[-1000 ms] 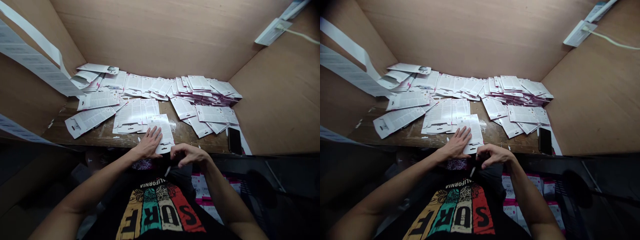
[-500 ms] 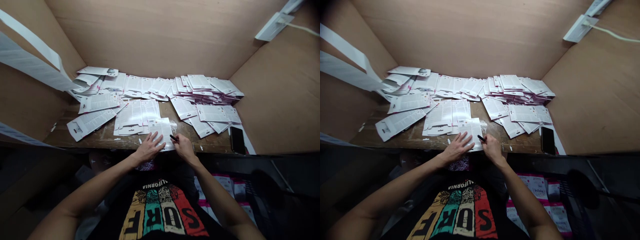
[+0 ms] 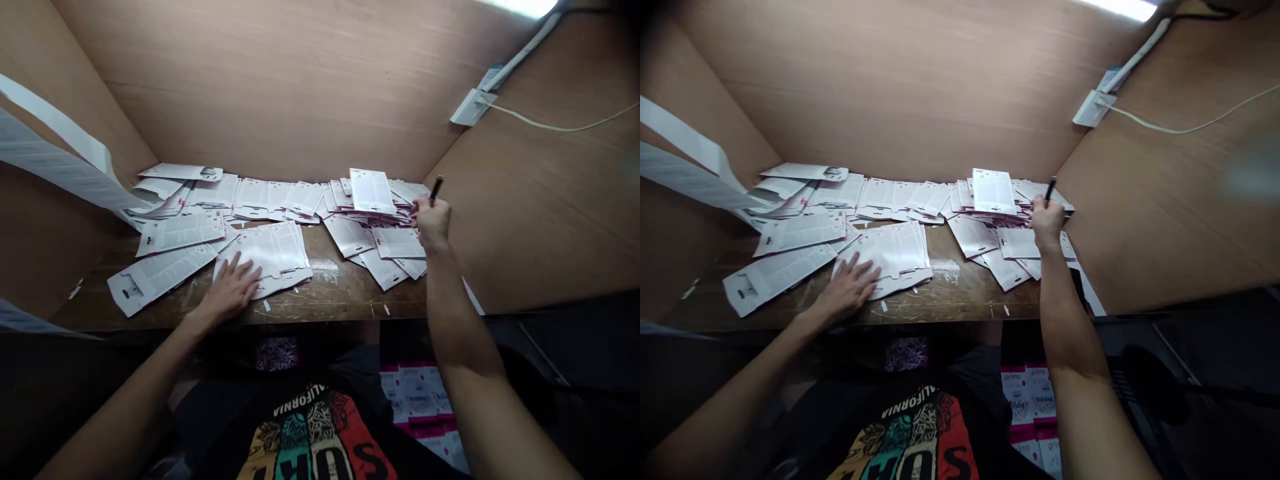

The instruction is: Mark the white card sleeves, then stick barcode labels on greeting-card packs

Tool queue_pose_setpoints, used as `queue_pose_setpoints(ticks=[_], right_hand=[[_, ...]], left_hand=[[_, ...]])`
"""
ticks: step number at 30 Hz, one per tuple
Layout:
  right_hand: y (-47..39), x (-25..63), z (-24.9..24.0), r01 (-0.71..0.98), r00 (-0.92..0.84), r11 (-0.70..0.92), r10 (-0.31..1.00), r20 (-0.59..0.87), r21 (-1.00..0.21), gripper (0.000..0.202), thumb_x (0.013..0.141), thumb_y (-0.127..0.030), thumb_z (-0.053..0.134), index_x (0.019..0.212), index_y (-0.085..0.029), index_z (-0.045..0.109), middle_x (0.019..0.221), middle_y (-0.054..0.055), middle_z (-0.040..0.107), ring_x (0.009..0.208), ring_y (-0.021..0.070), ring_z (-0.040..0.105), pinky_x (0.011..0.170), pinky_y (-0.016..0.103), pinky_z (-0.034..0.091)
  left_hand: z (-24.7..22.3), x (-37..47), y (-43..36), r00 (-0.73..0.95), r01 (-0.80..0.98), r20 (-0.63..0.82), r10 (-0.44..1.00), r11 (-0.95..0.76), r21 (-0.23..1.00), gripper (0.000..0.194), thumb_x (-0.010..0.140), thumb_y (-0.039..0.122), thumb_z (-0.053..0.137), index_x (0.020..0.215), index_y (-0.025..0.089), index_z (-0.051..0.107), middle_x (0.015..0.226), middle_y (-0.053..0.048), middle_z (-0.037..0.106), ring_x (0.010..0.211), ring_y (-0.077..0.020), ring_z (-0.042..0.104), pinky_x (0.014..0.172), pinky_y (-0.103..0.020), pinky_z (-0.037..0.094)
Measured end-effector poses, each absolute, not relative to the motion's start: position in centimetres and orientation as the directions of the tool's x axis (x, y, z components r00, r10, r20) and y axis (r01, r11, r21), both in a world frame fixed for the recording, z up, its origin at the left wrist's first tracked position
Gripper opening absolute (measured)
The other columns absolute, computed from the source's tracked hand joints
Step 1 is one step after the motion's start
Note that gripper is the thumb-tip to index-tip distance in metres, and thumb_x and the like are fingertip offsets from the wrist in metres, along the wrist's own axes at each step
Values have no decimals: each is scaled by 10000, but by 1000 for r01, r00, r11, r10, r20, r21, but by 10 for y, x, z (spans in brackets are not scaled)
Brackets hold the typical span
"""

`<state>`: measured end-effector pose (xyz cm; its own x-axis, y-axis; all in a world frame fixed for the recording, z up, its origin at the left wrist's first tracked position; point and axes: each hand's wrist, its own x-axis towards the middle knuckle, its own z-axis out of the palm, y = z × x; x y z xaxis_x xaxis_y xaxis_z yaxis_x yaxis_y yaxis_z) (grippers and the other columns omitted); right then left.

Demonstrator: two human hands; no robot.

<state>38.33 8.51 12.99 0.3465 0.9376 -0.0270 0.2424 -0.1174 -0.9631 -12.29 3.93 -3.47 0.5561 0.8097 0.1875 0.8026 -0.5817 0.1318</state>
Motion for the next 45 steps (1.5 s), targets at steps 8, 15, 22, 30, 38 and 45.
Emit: queue_pose_setpoints(ticks=[8, 15, 22, 30, 38, 45], right_hand=[[-14, 261, 1, 11, 14, -261, 965, -260, -965, 615, 813, -828, 702, 925, -223, 685, 714, 53, 714, 518, 165, 589, 480, 310, 459], [-20, 241, -35, 78, 80, -251, 966, -245, -965, 503, 706, -642, 884, 890, -198, 738, 726, 60, 758, 590, 214, 688, 562, 349, 600], [-15, 242, -38, 30, 19, -303, 953, -303, -952, 556, 673, -662, 910, 872, -181, 717, 709, 69, 764, 592, 215, 714, 558, 332, 613], [-7, 248, -29, 129, -265, -329, 898, -352, -936, 403, 781, -552, 832, 860, -174, 717, 754, 54, 769, 629, 175, 692, 537, 240, 490], [-8, 236, -23, 683, -321, 190, 945, -56, -706, 141, 926, -300, 609, 931, -194, 702, 927, 61, 723, 832, 201, 644, 773, 301, 478], [-22, 234, 2, 703, -568, 347, 799, -196, -621, 212, 1055, -301, 539, 1017, -167, 698, 978, 68, 723, 836, 186, 622, 777, 272, 459]], left_hand=[[-48, -20, -9, 711, 636, 192, 677, -735, 235, 486, 1109, 368, 433, 1547, 201, 563, 1711, -145, 409, 1638, -347, 266, 1312, -542, 298], [-49, -16, -7, 734, 613, 160, 660, -745, 263, 480, 1113, 396, 420, 1532, 225, 581, 1715, -93, 426, 1643, -324, 263, 1321, -526, 262], [-48, -15, -9, 732, 620, 154, 663, -743, 251, 486, 1123, 401, 397, 1535, 217, 575, 1714, -94, 427, 1639, -336, 265, 1308, -526, 285], [-51, -17, -5, 750, 599, 153, 643, -759, 254, 485, 1113, 394, 427, 1535, 206, 574, 1709, -107, 433, 1634, -339, 280, 1299, -520, 313], [-51, -18, -5, 721, 597, 172, 671, -728, 338, 507, 1069, 392, 491, 1513, 151, 539, 1690, -115, 461, 1639, -297, 275, 1308, -475, 313], [-47, -19, -7, 734, 598, 138, 665, -729, 333, 923, 917, 756, 625, 1540, 100, 443, 1678, -190, 451, 1644, -344, 251, 1332, -481, 241]])
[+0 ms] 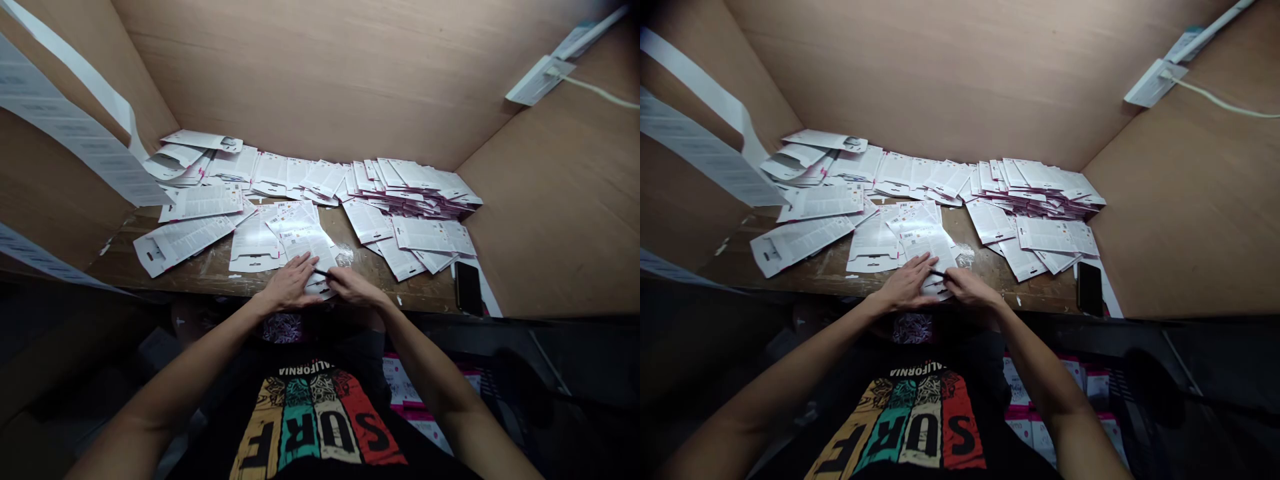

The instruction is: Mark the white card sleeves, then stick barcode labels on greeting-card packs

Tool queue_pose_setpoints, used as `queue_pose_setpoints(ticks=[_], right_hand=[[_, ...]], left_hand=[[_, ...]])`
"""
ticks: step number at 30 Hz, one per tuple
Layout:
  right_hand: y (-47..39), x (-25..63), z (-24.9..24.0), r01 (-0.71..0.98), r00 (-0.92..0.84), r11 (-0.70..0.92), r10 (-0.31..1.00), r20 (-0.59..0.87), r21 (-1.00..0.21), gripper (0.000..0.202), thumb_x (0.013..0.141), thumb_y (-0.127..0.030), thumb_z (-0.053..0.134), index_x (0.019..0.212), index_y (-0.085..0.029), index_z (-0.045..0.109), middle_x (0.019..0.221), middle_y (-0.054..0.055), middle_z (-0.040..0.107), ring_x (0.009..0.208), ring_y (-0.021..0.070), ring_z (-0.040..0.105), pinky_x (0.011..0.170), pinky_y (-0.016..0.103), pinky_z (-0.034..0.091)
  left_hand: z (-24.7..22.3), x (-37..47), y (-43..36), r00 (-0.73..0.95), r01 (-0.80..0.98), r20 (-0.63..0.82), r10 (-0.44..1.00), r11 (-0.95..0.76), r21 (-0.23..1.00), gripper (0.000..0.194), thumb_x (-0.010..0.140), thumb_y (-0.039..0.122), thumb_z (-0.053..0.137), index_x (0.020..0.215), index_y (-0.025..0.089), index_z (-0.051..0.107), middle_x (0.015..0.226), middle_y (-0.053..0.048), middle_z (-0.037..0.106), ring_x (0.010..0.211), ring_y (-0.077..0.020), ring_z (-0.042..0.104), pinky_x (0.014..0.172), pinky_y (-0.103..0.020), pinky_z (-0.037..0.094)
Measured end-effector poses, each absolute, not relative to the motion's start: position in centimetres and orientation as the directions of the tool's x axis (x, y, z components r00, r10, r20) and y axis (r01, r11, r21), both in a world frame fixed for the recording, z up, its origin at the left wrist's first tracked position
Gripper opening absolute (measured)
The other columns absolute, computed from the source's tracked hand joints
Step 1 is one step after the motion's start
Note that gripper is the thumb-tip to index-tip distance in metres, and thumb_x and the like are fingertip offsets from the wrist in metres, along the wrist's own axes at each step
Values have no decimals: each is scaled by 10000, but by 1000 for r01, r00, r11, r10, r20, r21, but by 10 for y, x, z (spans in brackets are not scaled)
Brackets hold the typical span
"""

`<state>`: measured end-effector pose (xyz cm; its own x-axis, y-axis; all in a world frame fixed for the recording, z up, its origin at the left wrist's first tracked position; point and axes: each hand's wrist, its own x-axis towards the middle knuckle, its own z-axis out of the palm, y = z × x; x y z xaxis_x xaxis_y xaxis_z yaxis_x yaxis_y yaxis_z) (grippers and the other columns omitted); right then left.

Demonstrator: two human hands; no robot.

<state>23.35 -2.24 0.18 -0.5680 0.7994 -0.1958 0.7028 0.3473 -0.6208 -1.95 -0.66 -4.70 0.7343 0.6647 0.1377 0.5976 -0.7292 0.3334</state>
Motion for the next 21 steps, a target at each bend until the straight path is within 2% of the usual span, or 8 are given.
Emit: queue_pose_setpoints(ticks=[3, 7, 9, 12, 14, 16, 18, 21], right_hand=[[-32, 255, 18, 460, -781, 308, 587, -214, -833, 313, 966, -494, 719, 999, -185, 743, 945, 31, 716, 845, 197, 646, 777, 272, 501], [-46, 258, 11, 623, -623, 400, 773, -118, -672, 596, 737, -470, 946, 1225, -226, 706, 1320, 102, 651, 1124, 275, 649, 912, 339, 525], [-48, 249, -3, 697, -571, 423, 816, -91, -579, 542, 789, -434, 915, 1237, -245, 675, 1358, 104, 629, 1153, 270, 642, 916, 336, 516], [-45, 230, -20, 823, -370, 289, 926, -75, -489, 293, 949, -407, 764, 1148, -222, 654, 1182, 88, 676, 950, 227, 664, 804, 300, 486], [-42, 221, -26, 898, -195, 164, 980, -36, -409, 286, 986, -425, 714, 1149, -199, 647, 1137, 107, 687, 872, 228, 655, 755, 302, 457], [-41, 217, -28, 919, -112, 99, 994, -12, -383, 303, 988, -428, 705, 1165, -187, 652, 1142, 132, 698, 871, 240, 661, 742, 306, 442], [-47, 216, -29, 887, -72, 45, 997, -41, -460, 249, 988, -414, 690, 1099, -191, 679, 1062, 119, 726, 851, 240, 669, 734, 307, 443], [-62, 215, -31, 676, -69, -73, 984, -161, -733, 251, 949, -455, 697, 969, -204, 703, 857, 59, 732, 758, 227, 659, 687, 305, 469]], left_hand=[[-47, -19, -17, 752, 590, 131, 646, -748, 304, 997, 808, 851, 673, 1453, 111, 500, 1671, -233, 434, 1650, -403, 205, 1339, -562, 185], [-46, -20, -31, 760, 576, 123, 639, -748, 329, 885, 818, 715, 771, 1420, 119, 513, 1630, -243, 472, 1654, -420, 176, 1340, -599, 195], [-44, -21, -31, 755, 557, 125, 644, -730, 397, 672, 913, 604, 733, 1383, 161, 550, 1608, -203, 511, 1649, -386, 223, 1333, -592, 250], [-42, -23, -26, 729, 540, 152, 667, -697, 471, 352, 1066, 343, 550, 1396, 222, 575, 1542, -131, 594, 1620, -299, 330, 1305, -555, 339], [-44, -24, -23, 739, 531, 178, 650, -724, 441, 402, 1073, 281, 526, 1471, 239, 556, 1548, -126, 589, 1624, -304, 319, 1300, -568, 342], [-48, -27, -26, 775, 518, 187, 603, -777, 357, 515, 1038, 343, 615, 1532, 220, 535, 1602, -165, 530, 1640, -382, 254, 1298, -622, 323], [-53, -30, -37, 803, 510, 185, 566, -814, 278, 561, 1009, 325, 657, 1543, 193, 542, 1620, -190, 508, 1636, -433, 235, 1291, -649, 327], [-59, -33, -64, 786, 519, 241, 569, -820, 241, 501, 1020, 168, 560, 1520, 190, 565, 1578, -164, 570, 1622, -402, 296, 1285, -628, 367]])
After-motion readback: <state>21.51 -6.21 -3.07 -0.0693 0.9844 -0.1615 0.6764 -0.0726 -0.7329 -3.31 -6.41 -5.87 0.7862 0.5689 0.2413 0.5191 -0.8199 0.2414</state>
